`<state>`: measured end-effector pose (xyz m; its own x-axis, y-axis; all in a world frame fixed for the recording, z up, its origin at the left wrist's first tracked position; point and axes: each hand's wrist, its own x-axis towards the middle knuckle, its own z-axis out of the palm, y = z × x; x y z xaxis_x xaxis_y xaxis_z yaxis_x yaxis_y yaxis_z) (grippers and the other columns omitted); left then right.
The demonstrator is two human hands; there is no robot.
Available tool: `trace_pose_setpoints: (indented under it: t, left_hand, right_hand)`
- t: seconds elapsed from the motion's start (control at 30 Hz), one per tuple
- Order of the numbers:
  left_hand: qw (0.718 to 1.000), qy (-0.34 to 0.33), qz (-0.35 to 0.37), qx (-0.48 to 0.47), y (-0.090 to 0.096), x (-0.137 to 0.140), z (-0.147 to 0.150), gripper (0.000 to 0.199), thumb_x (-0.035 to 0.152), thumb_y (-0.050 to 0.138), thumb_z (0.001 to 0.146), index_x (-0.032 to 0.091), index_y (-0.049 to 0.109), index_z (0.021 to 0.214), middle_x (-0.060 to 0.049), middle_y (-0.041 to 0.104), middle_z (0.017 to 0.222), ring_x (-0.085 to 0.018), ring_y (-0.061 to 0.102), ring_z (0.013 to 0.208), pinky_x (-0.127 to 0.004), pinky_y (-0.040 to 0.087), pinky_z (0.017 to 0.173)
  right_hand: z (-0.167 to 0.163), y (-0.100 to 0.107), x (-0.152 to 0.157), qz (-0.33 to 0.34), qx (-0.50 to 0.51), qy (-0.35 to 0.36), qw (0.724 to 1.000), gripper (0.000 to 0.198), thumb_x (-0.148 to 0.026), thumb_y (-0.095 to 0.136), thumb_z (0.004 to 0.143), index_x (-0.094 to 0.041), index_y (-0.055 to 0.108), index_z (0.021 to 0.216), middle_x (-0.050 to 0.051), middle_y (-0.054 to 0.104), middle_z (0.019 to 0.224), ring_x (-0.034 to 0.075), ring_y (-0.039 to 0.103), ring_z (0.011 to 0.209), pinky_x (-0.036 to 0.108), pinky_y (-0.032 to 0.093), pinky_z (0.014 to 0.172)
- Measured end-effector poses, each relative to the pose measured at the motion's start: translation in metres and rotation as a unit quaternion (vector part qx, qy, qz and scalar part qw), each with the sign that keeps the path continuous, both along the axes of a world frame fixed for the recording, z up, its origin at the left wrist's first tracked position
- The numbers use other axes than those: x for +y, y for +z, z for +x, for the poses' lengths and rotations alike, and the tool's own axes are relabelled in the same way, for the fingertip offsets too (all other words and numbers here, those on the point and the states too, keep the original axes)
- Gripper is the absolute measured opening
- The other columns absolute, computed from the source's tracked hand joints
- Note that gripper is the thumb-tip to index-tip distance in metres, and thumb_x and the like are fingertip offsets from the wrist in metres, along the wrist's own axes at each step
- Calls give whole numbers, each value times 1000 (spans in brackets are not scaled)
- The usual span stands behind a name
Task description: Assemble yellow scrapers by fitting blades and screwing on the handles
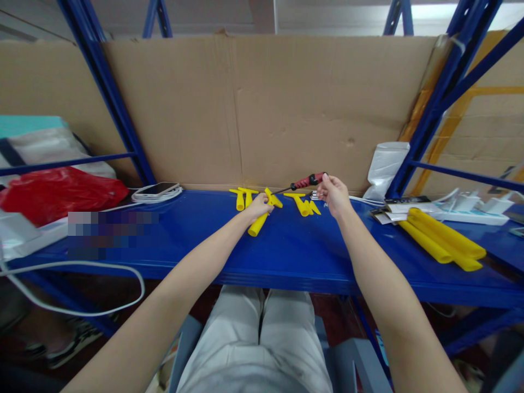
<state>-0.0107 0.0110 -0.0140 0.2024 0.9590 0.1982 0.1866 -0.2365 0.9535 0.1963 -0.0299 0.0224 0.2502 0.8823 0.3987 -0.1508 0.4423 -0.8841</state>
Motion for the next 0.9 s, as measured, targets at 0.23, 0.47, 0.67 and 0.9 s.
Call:
trace_pose_setpoints:
  t: [0.23,0.47,0.67,0.9]
  left_hand:
    - [1000,-7,4,-3,-1,0,0,28,-9,46,50,14,52,66,4,55,56,-8,49,50,-18,37,48]
    - [1000,-5,4,-7,0,0,0,29,-9,45,50,14,52,66,4,55,57,-8,49,50,-17,37,48]
    - [1000,-11,6,-5,-1,2,-1,31,-8,45,49,14,53,69,5,54,55,-7,49,49,-16,36,46]
    - [1000,-3,-4,-17,-1,2,0,36,-8,47,49,14,54,77,3,59,63,-8,51,53,-17,38,49]
  right_hand:
    - [0,0,1,-13,6,-30,999,44,-49,73,62,-20,39,65,-8,46,50,5,44,40,18,37,38]
    - [-2,-2,1,-45,-23,-75,996,32,-40,71,66,-19,47,73,-9,43,44,7,44,37,19,34,37]
    - [-5,-2,-1,-67,-46,-105,991,18,-30,64,73,-18,50,75,-9,39,40,7,42,34,19,33,36]
    - [-7,-4,2,-62,-20,-141,988,18,-27,59,77,-19,47,65,-9,34,37,7,37,30,19,29,33]
